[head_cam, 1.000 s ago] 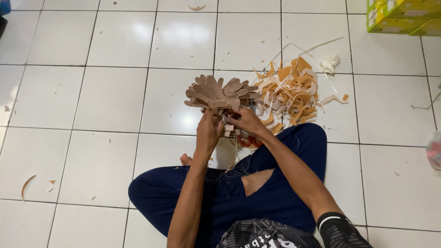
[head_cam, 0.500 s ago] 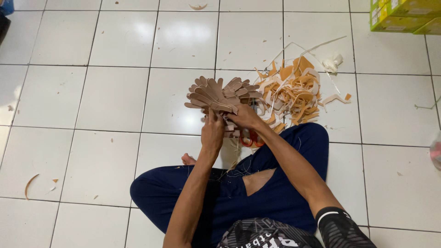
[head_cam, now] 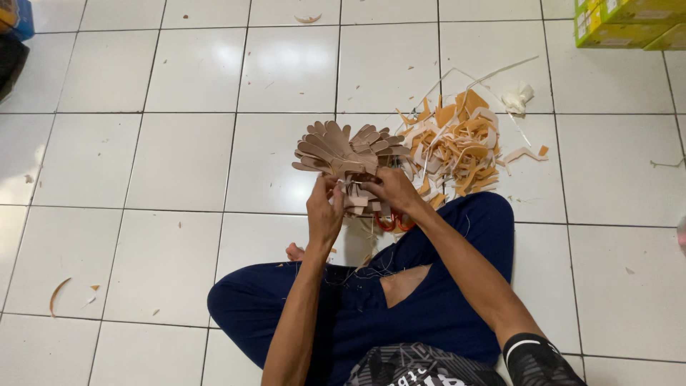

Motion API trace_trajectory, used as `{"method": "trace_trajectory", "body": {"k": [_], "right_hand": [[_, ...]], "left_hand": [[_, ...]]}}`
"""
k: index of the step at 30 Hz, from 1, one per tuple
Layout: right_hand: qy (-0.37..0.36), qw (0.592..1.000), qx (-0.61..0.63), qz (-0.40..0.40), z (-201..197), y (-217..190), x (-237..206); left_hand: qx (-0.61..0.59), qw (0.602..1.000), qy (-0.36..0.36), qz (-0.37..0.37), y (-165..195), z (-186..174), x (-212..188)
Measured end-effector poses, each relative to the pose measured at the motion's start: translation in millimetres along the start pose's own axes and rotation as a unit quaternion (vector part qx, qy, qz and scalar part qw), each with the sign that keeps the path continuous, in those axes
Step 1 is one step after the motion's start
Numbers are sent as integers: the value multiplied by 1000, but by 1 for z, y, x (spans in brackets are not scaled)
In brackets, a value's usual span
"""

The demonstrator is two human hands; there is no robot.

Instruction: The person sits on a tiled floor and assembles star-shaped wooden pieces into a bundle. They align the pieces, wrap a white string around the center, and tie it to secure the bundle. The person then places the finished bundle aside and gathers more pieces to continue.

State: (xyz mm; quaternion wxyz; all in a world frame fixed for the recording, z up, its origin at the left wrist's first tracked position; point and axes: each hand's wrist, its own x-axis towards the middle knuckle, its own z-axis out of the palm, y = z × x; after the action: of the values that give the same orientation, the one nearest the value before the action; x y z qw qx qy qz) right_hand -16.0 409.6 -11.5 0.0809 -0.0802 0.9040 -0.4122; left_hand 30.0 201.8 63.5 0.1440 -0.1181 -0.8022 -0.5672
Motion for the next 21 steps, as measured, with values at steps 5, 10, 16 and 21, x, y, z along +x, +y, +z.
{"method": "trace_trajectory", "body": {"k": [5, 10, 16, 21], "right_hand": [[37, 998, -16, 51, -5, -13, -11], [-4, 978, 206, 42, -9, -28, -30], [-54, 956, 286, -29, 3, -29, -48], [-48, 962, 268, -1, 11, -29, -41]], "left_hand": [[-50, 983, -57, -168, 15, 3, -6], [-11, 998, -68, 17, 29, 9, -10], [38, 995, -81, -36, 30, 5, 4], [-9, 995, -59, -77, 19, -3, 8]]}}
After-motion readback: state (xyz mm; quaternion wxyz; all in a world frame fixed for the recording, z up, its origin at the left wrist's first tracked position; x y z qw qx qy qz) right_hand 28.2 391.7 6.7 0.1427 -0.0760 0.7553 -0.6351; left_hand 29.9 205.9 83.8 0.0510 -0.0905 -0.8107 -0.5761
